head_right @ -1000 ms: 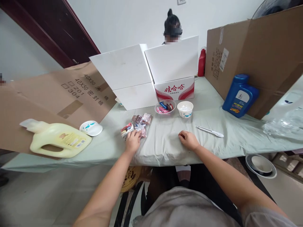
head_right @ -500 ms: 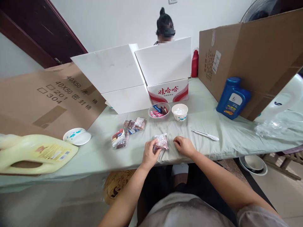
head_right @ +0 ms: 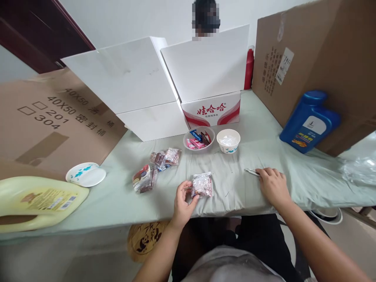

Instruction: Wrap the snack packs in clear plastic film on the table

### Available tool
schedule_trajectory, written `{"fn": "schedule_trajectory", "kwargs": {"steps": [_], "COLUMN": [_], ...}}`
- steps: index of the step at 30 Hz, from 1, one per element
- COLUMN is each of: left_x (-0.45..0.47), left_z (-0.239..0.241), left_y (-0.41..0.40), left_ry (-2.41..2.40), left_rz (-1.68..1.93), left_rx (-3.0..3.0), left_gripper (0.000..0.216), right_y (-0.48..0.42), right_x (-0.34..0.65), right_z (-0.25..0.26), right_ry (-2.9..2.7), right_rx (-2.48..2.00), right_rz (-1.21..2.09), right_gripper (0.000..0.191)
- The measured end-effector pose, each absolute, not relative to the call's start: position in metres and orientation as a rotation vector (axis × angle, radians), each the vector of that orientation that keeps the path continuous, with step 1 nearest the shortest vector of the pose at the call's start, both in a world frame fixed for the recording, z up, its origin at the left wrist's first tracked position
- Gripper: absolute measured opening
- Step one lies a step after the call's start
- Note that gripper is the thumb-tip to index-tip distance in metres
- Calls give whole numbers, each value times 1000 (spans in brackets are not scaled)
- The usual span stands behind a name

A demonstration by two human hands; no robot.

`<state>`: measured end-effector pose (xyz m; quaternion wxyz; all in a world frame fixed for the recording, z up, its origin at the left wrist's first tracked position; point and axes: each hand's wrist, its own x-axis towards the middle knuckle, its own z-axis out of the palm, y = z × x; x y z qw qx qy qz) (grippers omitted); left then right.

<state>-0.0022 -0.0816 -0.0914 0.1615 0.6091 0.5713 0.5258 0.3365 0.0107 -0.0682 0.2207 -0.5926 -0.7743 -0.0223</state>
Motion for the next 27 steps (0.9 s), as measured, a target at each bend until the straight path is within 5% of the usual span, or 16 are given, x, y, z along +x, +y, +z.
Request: {"fn": "schedule_trajectory", "kwargs": {"steps": [5, 9, 17, 23, 27], "left_x": [-2, -1, -3, -1, 1], "left_z": [-93, -93, -89, -74, -76], "left_y": [-81, -81, -83, -80, -80], "left_ry": [1648, 1634, 1681, 1675, 1697], "left_rz": [1462, 1485, 1392, 1346, 1354], "left_rx": [1670, 1636, 1678, 1878, 1861], "left_gripper": [57, 60, 61, 7, 14], "right_y": [-3, -7, 16, 3, -19], "right_x": [260, 205, 269, 263, 206], "right_z": [-38, -15, -40, -40, -33], "right_ry": [-2378, -2686, -2538, -2311, -2350], "right_rx": [-1161, -887, -1231, -1213, -838], "right_rz": [290, 268, 267, 247, 532], "right_gripper": [36, 41, 37, 25, 58]}}
